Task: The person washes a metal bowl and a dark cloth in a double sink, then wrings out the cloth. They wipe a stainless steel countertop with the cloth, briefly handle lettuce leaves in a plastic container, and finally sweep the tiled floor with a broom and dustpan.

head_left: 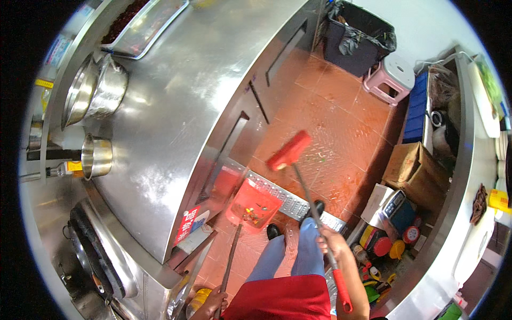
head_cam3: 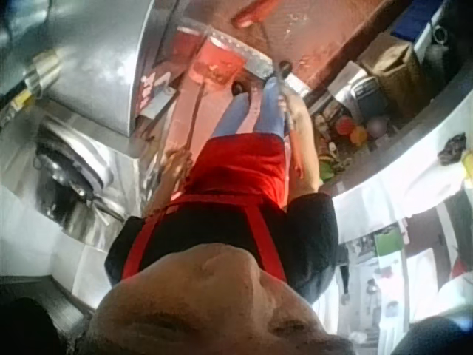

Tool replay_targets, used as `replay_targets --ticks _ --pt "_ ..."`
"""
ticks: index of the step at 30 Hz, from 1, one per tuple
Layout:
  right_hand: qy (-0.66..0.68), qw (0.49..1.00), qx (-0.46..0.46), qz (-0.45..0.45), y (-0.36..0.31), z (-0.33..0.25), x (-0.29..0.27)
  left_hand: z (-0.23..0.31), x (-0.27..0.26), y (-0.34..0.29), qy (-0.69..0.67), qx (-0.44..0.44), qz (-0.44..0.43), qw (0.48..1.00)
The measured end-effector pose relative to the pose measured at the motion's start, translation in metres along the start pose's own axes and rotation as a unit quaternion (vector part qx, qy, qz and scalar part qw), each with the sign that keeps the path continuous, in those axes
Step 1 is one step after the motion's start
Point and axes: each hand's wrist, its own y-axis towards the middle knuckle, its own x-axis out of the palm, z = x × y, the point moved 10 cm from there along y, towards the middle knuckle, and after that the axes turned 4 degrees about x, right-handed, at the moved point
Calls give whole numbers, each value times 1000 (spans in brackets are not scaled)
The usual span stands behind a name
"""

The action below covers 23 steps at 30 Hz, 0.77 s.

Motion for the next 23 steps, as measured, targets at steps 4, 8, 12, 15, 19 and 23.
replay_targets --ticks 4,8,12,15,19,23 --pt "-70 996 8 -51 58 -12 56 8 10 8 60 -45 -12 997" --pt "-181 983 -5 -1 82 -31 34 14 34 12 18 -54 12 998" --pt "-143 987 -10 75 43 -38 -57 -7 24 45 -6 -21 -23 999" --pt "-140 983 -17 118 14 -35 -115 2 28 53 25 -13 -8 1000" --pt "7 998 -17 65 -58 -32 -109 17 37 66 139 16 5 990" --pt "31 998 -49 17 -116 -48 -90 53 73 76 191 28 -35 981"
